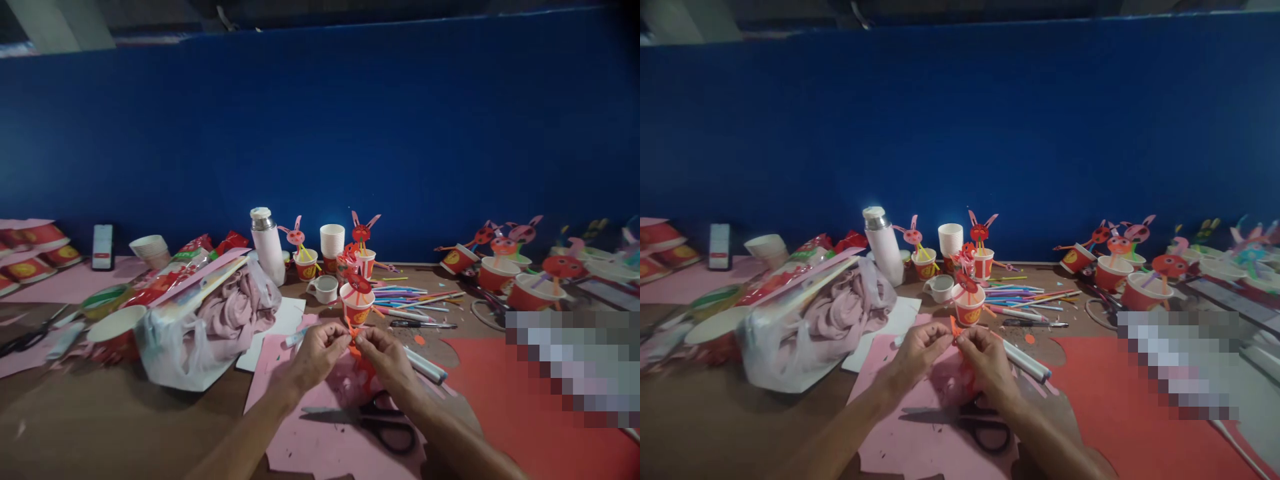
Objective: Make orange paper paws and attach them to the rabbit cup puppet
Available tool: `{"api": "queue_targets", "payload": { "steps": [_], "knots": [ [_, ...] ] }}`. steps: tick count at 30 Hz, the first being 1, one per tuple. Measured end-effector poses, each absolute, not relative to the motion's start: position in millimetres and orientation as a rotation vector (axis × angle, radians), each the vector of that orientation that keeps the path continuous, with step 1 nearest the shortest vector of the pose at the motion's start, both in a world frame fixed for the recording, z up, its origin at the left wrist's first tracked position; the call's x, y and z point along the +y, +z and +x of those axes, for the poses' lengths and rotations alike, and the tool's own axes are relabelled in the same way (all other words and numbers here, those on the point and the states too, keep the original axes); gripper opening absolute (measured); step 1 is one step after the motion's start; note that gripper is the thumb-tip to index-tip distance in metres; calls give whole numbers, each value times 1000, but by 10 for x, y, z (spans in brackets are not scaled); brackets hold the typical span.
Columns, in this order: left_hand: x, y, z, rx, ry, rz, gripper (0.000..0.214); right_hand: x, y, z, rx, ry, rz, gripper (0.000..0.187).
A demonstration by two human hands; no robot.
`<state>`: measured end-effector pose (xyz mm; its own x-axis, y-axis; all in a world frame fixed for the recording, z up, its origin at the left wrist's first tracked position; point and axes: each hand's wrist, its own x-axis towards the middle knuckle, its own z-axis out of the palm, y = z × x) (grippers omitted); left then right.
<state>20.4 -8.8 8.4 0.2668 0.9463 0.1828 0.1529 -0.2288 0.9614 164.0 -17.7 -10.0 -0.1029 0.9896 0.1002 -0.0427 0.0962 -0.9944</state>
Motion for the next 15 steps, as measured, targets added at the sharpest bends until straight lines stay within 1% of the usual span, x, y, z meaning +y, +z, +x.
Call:
{"api": "queue_targets", "payload": {
  "steps": [6,15],
  "knots": [
    [-120,87,246,1109,1113,1624,17,-199,-64,1639,-1252,1202,-1060,36],
    [-140,97,240,1030,1004,1545,14,-205,-68,1615,-1261,1209,-1067,36]
  ]
}}
